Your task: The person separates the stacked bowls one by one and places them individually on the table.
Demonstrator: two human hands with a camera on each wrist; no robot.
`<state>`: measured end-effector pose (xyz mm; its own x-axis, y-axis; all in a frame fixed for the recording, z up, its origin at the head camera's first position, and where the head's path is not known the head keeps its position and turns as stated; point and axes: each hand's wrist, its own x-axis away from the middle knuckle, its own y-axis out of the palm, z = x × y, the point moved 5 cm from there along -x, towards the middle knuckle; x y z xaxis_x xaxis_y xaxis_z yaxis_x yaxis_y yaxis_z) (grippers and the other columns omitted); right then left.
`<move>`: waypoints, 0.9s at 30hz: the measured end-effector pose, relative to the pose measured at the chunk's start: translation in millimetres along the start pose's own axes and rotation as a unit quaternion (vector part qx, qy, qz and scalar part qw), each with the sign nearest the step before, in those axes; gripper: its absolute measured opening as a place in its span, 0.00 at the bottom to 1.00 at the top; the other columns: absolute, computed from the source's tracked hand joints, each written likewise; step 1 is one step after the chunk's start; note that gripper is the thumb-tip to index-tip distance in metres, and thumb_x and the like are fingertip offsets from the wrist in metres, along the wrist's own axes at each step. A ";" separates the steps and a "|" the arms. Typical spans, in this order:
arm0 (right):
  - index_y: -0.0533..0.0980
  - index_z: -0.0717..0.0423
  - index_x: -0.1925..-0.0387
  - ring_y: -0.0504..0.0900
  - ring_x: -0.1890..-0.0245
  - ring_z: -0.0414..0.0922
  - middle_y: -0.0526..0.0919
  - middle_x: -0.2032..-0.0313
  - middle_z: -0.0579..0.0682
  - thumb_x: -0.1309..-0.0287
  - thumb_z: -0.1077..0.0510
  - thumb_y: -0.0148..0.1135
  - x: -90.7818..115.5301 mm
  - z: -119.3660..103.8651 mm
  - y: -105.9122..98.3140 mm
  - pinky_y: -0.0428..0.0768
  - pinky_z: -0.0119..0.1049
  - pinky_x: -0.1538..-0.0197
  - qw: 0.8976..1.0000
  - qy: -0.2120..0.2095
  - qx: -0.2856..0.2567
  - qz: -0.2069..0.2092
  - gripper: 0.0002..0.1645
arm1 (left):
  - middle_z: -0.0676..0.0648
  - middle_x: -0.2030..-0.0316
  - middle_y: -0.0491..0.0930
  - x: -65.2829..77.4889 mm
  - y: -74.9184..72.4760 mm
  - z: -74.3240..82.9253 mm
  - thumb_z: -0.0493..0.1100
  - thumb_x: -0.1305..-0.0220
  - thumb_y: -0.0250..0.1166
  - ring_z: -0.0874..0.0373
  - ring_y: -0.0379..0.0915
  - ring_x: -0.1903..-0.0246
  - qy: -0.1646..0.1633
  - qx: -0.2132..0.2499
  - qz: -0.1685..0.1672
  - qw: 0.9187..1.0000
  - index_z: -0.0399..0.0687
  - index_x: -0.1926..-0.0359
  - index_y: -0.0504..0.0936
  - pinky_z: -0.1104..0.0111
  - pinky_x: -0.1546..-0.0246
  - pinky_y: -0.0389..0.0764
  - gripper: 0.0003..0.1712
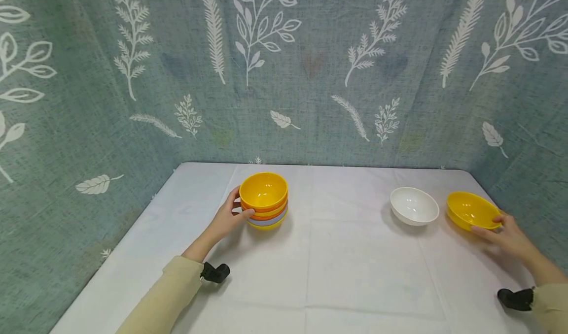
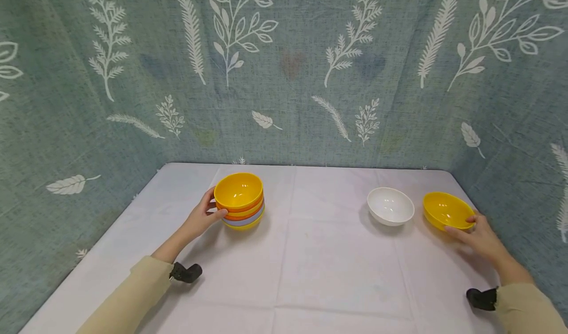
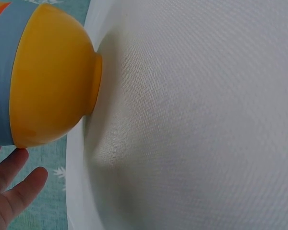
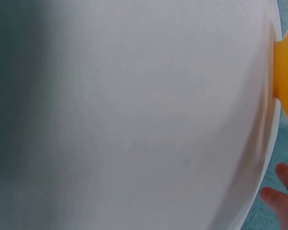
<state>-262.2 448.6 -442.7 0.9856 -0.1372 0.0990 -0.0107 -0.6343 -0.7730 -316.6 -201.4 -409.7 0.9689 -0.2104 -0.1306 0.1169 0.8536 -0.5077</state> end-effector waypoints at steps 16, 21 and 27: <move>0.45 0.82 0.48 0.35 0.40 0.77 0.30 0.37 0.79 0.41 0.46 0.56 3.9 -19.8 -13.3 0.41 0.72 0.45 0.995 -0.065 -0.031 0.063 0.46 | 0.37 0.35 0.55 -0.1 0.9 -0.3 0.48 0.39 0.61 0.42 0.63 0.43 -0.007 0.000 -0.012 1.000 0.48 0.30 0.46 0.52 0.47 0.70 0.44; 0.49 0.79 0.50 0.35 0.38 0.76 0.34 0.35 0.76 0.40 0.48 0.55 6.4 -64.7 -26.5 0.41 0.73 0.46 0.991 -0.106 -0.008 0.078 0.40 | 0.39 0.35 0.56 0.4 -1.0 1.1 0.50 0.39 0.61 0.44 0.64 0.44 0.010 -0.002 -0.007 1.000 0.53 0.30 0.47 0.53 0.47 0.70 0.43; 0.46 0.73 0.39 0.39 0.37 0.74 0.37 0.32 0.69 0.39 0.47 0.54 10.6 -130.7 -29.4 0.44 0.74 0.47 0.988 -0.147 -0.008 0.046 0.44 | 0.39 0.35 0.55 1.0 -1.6 3.0 0.49 0.39 0.61 0.43 0.64 0.44 0.012 0.011 -0.011 1.000 0.53 0.30 0.47 0.52 0.47 0.70 0.42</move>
<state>-273.5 366.3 -337.1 0.9867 0.0316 -0.1593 -0.1021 -0.6419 -0.7599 -315.1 -201.6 -406.5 0.9605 -0.2404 -0.1401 0.1431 0.8586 -0.4924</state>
